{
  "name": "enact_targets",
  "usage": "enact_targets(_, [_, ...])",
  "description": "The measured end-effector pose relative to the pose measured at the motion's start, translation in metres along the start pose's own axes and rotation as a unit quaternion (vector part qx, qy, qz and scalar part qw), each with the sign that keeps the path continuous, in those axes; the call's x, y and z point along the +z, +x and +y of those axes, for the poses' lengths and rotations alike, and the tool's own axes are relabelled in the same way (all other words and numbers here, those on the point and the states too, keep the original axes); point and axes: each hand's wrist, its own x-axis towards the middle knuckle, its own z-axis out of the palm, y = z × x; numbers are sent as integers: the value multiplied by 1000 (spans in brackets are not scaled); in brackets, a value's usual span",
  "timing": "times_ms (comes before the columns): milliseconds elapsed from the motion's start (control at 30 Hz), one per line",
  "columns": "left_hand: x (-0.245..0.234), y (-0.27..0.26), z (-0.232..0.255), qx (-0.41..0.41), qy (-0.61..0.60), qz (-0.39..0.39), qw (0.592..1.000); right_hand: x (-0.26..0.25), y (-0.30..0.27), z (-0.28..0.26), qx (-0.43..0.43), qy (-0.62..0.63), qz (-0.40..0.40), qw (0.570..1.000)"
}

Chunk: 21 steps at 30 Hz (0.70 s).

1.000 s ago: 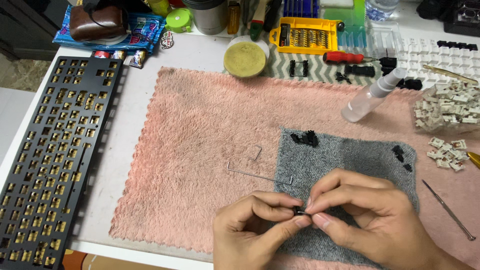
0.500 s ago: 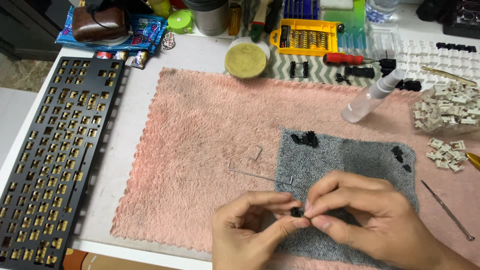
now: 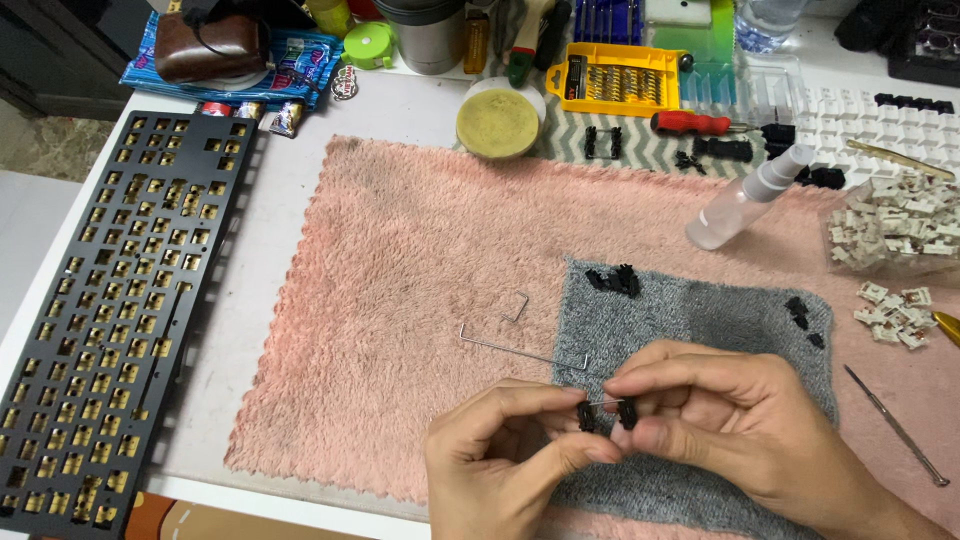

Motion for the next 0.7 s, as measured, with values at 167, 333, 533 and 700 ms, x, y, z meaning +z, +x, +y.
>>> enact_targets(167, [0,0,0,0,-3,2,1000,3,0,-1,-24,-14,-13,1000])
enact_targets(333, [0,4,8,37,8,-20,999,3,1,-4,-61,-84,-6,995])
enact_targets(533, [0,5,9,50,32,-18,998,3,3,-5,-95,-137,-16,986])
enact_targets(700, [0,4,7,29,32,-16,999,5,2,-7,-91,-195,11,976])
